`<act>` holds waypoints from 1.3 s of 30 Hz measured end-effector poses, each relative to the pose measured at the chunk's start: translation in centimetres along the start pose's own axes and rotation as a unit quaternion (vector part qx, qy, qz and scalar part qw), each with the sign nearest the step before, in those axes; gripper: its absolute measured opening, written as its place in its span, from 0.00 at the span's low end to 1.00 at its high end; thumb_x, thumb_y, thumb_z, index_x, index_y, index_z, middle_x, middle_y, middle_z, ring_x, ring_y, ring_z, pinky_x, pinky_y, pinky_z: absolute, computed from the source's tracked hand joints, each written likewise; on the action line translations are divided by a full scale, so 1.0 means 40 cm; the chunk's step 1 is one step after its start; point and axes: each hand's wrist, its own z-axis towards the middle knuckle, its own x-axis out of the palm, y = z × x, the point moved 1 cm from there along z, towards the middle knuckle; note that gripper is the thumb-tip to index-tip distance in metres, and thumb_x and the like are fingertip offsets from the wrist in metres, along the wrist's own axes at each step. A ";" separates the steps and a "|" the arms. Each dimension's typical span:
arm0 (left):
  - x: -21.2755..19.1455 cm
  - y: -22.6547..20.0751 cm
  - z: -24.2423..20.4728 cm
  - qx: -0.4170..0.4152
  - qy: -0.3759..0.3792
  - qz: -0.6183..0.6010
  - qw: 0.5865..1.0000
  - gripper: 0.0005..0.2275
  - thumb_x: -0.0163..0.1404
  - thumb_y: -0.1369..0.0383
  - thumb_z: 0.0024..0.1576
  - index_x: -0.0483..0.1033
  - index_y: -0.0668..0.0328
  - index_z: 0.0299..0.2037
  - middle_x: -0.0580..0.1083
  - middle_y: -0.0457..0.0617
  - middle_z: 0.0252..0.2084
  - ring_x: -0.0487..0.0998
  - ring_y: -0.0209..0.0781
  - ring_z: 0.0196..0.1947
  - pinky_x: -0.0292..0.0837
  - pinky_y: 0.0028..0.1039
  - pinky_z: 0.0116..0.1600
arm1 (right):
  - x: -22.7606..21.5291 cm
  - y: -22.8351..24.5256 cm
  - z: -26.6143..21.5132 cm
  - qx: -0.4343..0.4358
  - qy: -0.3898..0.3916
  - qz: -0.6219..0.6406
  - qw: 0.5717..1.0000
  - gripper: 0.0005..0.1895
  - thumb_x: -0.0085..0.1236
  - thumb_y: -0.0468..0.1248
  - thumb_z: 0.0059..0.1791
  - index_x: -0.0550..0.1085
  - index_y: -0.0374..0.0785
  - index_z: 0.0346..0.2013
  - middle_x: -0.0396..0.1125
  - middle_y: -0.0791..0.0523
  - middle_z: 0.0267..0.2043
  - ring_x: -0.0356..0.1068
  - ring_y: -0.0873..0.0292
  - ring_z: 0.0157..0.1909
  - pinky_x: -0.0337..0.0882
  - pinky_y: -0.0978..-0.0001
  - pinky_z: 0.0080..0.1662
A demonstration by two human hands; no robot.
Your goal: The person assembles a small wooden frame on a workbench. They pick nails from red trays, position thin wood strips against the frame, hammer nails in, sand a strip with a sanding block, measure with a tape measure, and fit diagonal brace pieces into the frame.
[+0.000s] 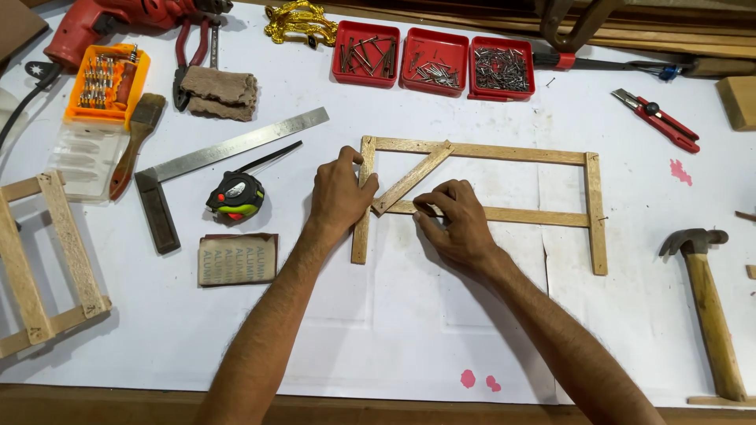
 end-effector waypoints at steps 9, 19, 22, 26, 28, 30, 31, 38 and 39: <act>-0.009 -0.006 0.013 -0.054 0.039 -0.039 0.997 0.16 0.59 0.68 0.53 0.71 0.65 0.48 0.72 0.47 0.15 0.77 0.39 0.16 0.74 0.32 0.28 | 0.009 -0.005 0.002 0.010 0.007 0.004 1.000 0.11 0.60 0.40 0.51 0.79 0.39 0.45 0.64 0.51 0.43 0.62 0.55 0.49 0.72 0.64 0.40; 0.007 -0.006 0.003 -0.048 0.015 -0.014 0.999 0.18 0.60 0.67 0.53 0.69 0.64 0.49 0.76 0.53 0.21 0.82 0.45 0.25 0.79 0.38 0.36 | -0.002 0.006 -0.014 -0.024 -0.019 -0.001 1.000 0.11 0.61 0.40 0.50 0.79 0.39 0.45 0.65 0.53 0.40 0.62 0.55 0.47 0.68 0.59 0.47; 0.030 0.013 -0.005 -0.038 0.002 -0.004 0.999 0.17 0.59 0.67 0.54 0.69 0.63 0.50 0.79 0.59 0.29 0.83 0.51 0.32 0.79 0.40 0.43 | -0.014 0.027 -0.020 -0.019 -0.014 0.000 1.000 0.10 0.60 0.40 0.51 0.79 0.39 0.43 0.65 0.53 0.40 0.62 0.55 0.47 0.68 0.60 0.47; 0.048 0.045 -0.025 0.048 -0.068 -0.002 0.997 0.16 0.59 0.67 0.57 0.72 0.66 0.50 0.79 0.63 0.38 0.82 0.57 0.38 0.78 0.44 0.45 | -0.006 0.004 -0.017 -0.049 -0.014 -0.015 0.999 0.10 0.60 0.39 0.51 0.79 0.38 0.43 0.64 0.52 0.39 0.61 0.54 0.44 0.67 0.59 0.46; 0.023 0.033 -0.043 0.045 -0.056 -0.010 0.997 0.15 0.57 0.67 0.58 0.72 0.66 0.51 0.78 0.63 0.39 0.82 0.55 0.37 0.78 0.43 0.45 | -0.007 -0.016 -0.008 -0.068 -0.007 -0.027 0.997 0.11 0.60 0.40 0.50 0.79 0.39 0.44 0.64 0.52 0.37 0.60 0.54 0.43 0.67 0.58 0.46; -0.019 0.016 -0.065 0.037 0.002 -0.024 0.999 0.13 0.54 0.68 0.62 0.73 0.65 0.54 0.77 0.58 0.35 0.81 0.53 0.34 0.78 0.43 0.42 | -0.020 -0.016 0.009 -0.053 0.035 -0.053 0.997 0.12 0.64 0.42 0.48 0.80 0.39 0.42 0.66 0.51 0.36 0.62 0.53 0.42 0.68 0.57 0.44; -0.036 0.020 -0.079 0.033 -0.003 -0.023 0.999 0.13 0.54 0.68 0.62 0.73 0.65 0.54 0.77 0.58 0.35 0.81 0.53 0.34 0.78 0.43 0.42 | -0.014 -0.020 0.012 -0.059 0.038 -0.052 0.996 0.12 0.64 0.42 0.48 0.80 0.39 0.42 0.66 0.51 0.36 0.62 0.53 0.42 0.68 0.57 0.44; -0.231 0.048 -0.203 0.098 -0.058 0.094 0.989 0.11 0.61 0.68 0.56 0.77 0.61 0.46 0.76 0.52 0.40 0.76 0.51 0.46 0.75 0.42 0.49 | 0.036 0.141 0.070 -0.089 0.018 0.005 0.996 0.12 0.64 0.43 0.49 0.80 0.41 0.43 0.72 0.51 0.41 0.70 0.54 0.46 0.73 0.59 0.46; -0.256 0.072 -0.217 0.091 -0.066 0.121 0.986 0.11 0.63 0.66 0.55 0.77 0.60 0.44 0.76 0.52 0.41 0.76 0.50 0.48 0.75 0.42 0.52 | 0.050 0.182 0.076 -0.105 0.031 -0.005 0.994 0.12 0.64 0.44 0.49 0.81 0.42 0.42 0.72 0.51 0.38 0.70 0.53 0.45 0.72 0.57 0.47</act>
